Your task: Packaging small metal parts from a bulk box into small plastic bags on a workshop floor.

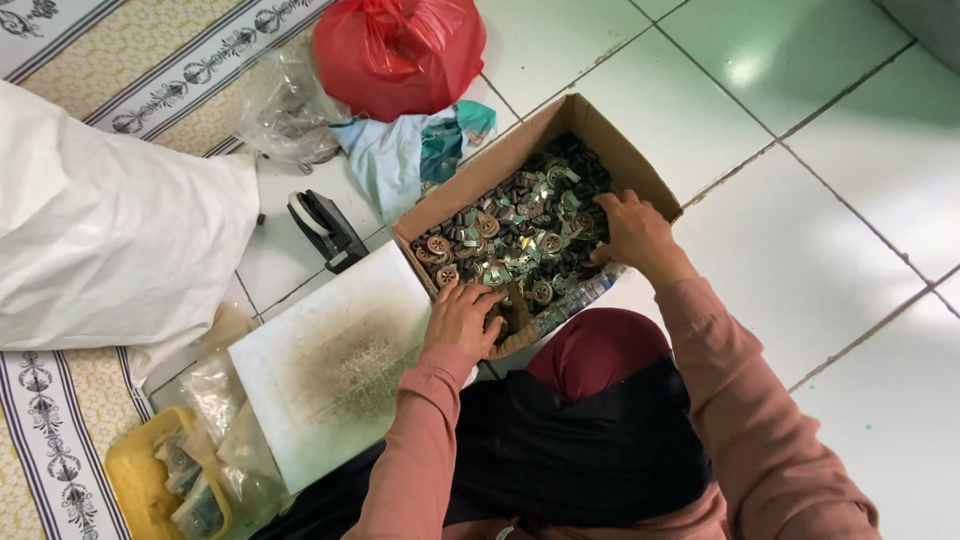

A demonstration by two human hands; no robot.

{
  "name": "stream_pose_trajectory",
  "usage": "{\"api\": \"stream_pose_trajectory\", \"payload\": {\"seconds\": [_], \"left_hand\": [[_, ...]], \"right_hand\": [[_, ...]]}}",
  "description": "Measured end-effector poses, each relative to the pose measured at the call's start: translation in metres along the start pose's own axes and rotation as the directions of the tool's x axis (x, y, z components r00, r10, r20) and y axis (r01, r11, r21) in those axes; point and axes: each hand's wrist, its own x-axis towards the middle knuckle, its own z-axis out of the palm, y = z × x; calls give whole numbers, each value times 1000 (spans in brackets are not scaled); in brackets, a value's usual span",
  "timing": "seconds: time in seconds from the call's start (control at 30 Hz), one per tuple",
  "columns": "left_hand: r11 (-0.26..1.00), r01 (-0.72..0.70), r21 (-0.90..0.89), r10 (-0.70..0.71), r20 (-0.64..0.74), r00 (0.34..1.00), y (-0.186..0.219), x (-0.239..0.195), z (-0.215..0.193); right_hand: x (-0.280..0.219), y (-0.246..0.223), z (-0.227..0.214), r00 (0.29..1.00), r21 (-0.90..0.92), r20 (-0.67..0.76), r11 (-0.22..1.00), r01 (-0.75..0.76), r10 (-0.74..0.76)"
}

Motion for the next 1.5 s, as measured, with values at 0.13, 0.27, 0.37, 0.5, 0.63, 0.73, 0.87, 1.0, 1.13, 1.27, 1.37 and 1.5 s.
{"api": "stream_pose_trajectory", "payload": {"seconds": [0.13, 0.27, 0.37, 0.5, 0.63, 0.73, 0.87, 1.0, 1.13, 1.27, 1.37, 1.5], "left_hand": [[998, 17, -54, -16, 20, 1000, 8, -1, -17], [997, 32, -72, -31, 22, 999, 6, 1, -12], [997, 22, -75, -24, -20, 1000, 5, -1, -7], [997, 26, -67, -30, -53, 998, 7, -1, -10], [995, 42, -95, -49, -65, 997, 7, -4, -11], [995, 19, -103, -23, -40, 999, 4, -3, -6], [991, 3, -134, -3, 3, 1000, 3, -3, -10], [997, 18, -76, -18, -1, 1000, 5, -3, -8], [998, 27, -55, -28, -17, 999, 6, -2, -8], [999, 22, -36, -24, -46, 999, 4, -3, 1], [999, 19, -37, -22, -78, 997, 2, 0, 6], [999, 32, -23, -34, -76, 997, 3, 0, 4]], "right_hand": [[31, -6, 29, 996, -122, 79, 992, -34, 44], [37, -71, 24, 977, 12, 207, 998, -54, 50], [40, -117, 36, 972, 273, 219, 962, 20, -82], [21, -165, 15, 943, 641, 101, 746, 181, -316], [24, -137, 4, 954, 480, -141, 824, 300, -265], [22, -90, 11, 997, 79, -79, 997, 0, 6], [45, -40, 69, 975, -258, 63, 948, -189, 211], [27, -74, 77, 971, -60, 145, 982, -181, 188], [21, -98, 71, 982, 1, 187, 999, -32, 32], [25, -118, 65, 971, 319, 157, 940, 126, -183], [4, -146, 22, 928, 637, 96, 739, 220, -359], [-10, -151, -7, 940, 783, -122, 550, 289, -320]]}}
